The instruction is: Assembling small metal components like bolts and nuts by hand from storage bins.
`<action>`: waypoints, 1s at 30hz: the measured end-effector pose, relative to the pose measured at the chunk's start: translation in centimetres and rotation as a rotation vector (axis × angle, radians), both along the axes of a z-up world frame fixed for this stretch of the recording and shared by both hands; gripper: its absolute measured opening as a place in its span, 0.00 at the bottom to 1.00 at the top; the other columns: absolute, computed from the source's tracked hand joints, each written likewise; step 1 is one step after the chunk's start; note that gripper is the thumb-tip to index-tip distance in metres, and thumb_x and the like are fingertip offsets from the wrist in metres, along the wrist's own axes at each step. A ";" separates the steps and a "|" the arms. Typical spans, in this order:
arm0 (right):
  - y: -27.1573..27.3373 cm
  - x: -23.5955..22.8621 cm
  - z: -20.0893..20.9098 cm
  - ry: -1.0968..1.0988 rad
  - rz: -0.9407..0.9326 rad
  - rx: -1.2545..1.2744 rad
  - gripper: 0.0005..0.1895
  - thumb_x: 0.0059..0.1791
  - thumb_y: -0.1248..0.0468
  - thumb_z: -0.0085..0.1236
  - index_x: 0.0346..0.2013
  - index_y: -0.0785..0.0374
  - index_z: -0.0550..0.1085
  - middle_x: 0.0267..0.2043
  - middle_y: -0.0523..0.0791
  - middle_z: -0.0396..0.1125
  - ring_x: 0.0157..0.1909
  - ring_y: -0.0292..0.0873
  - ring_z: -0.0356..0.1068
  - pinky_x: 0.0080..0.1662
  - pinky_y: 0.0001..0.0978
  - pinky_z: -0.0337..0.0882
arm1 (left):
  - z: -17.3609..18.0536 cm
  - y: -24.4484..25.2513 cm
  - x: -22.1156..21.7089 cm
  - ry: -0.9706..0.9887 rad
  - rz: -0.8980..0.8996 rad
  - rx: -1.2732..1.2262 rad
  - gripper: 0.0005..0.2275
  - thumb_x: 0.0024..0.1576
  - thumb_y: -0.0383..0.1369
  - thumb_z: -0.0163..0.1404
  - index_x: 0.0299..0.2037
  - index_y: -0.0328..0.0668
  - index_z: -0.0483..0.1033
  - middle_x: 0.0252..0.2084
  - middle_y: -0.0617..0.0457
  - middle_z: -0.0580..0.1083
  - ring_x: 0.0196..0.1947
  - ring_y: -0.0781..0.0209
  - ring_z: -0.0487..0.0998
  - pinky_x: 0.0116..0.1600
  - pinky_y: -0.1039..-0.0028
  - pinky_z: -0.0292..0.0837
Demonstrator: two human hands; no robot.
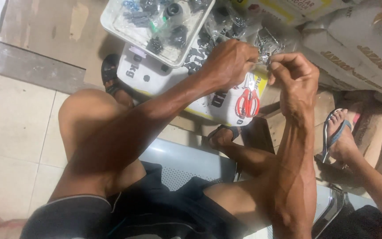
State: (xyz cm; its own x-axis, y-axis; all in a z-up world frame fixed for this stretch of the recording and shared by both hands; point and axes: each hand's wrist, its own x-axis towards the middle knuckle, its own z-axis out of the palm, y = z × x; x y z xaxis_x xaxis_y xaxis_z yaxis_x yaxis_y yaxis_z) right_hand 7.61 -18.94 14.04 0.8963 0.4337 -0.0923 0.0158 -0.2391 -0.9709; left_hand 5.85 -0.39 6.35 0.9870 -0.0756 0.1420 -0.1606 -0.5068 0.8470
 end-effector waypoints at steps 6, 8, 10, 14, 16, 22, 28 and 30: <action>0.2 0.0 -0.3 0.036 0.104 -0.015 0.04 0.57 0.75 0.56 0.45 0.66 0.72 0.39 0.45 0.70 0.32 0.36 0.69 0.39 0.24 0.74 | -1.9 -0.5 0.1 -0.164 0.004 0.326 0.11 0.61 0.20 0.48 0.28 0.46 0.75 0.15 0.59 0.68 0.14 0.65 0.68 0.19 0.72 0.69; 0.9 -0.4 -0.5 0.002 0.118 -0.068 0.05 0.56 0.77 0.54 0.43 0.66 0.73 0.41 0.46 0.70 0.35 0.38 0.69 0.40 0.25 0.75 | -1.4 -0.4 -0.3 -0.096 -0.020 0.287 0.11 0.58 0.17 0.46 0.30 0.44 0.76 0.16 0.59 0.67 0.14 0.66 0.68 0.17 0.73 0.68; 1.3 -0.3 -1.3 -0.040 0.128 -0.116 0.07 0.55 0.79 0.53 0.41 0.66 0.73 0.42 0.47 0.70 0.38 0.39 0.70 0.42 0.27 0.76 | -0.5 0.4 -1.0 -0.036 -0.045 0.250 0.12 0.56 0.14 0.45 0.32 0.43 0.77 0.17 0.59 0.66 0.14 0.66 0.68 0.15 0.75 0.67; 1.3 0.1 -1.9 -0.046 0.135 -0.018 0.06 0.54 0.78 0.59 0.46 0.75 0.75 0.39 0.57 0.70 0.36 0.44 0.73 0.37 0.31 0.77 | 1.5 1.7 -2.2 -0.041 -0.060 0.096 0.08 0.57 0.18 0.51 0.27 0.38 0.78 0.22 0.52 0.72 0.24 0.56 0.78 0.32 0.66 0.79; 1.7 -0.2 -1.1 -0.078 0.120 -0.007 0.05 0.56 0.77 0.58 0.47 0.75 0.75 0.40 0.56 0.70 0.38 0.43 0.73 0.38 0.31 0.78 | 1.1 1.8 -1.5 -0.018 -0.003 0.088 0.07 0.58 0.21 0.51 0.29 0.40 0.79 0.23 0.50 0.74 0.24 0.57 0.79 0.30 0.68 0.79; 3.1 -0.8 -1.5 -0.261 0.041 -0.048 0.07 0.56 0.80 0.57 0.49 0.77 0.75 0.40 0.55 0.70 0.40 0.42 0.71 0.41 0.33 0.75 | 1.0 1.6 -1.1 -0.236 0.189 -0.160 0.03 0.55 0.22 0.57 0.37 0.36 0.77 0.35 0.43 0.72 0.34 0.50 0.80 0.36 0.63 0.78; 3.4 -0.6 -4.0 -0.331 0.041 -0.046 0.07 0.54 0.82 0.57 0.46 0.79 0.75 0.37 0.59 0.71 0.35 0.47 0.73 0.39 0.37 0.75 | -3.3 0.1 0.4 -0.030 0.197 -0.252 0.03 0.54 0.24 0.53 0.29 0.41 0.77 0.26 0.47 0.78 0.31 0.46 0.83 0.34 0.61 0.77; 2.8 -0.7 -4.8 -0.248 0.013 -0.215 0.07 0.51 0.80 0.62 0.42 0.74 0.78 0.31 0.53 0.71 0.31 0.43 0.73 0.36 0.33 0.73 | -3.5 0.3 -0.2 0.067 0.197 -0.230 0.03 0.54 0.26 0.51 0.28 0.36 0.75 0.26 0.41 0.78 0.31 0.38 0.83 0.34 0.54 0.76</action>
State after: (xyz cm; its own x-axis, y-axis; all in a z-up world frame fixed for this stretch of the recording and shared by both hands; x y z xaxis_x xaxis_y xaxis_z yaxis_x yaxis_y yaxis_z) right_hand 6.89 -16.15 9.22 0.8975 0.4394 0.0377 0.2499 -0.4363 -0.8644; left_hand 5.63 -0.14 2.81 0.9871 0.1450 0.0675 -0.0184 -0.3163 0.9485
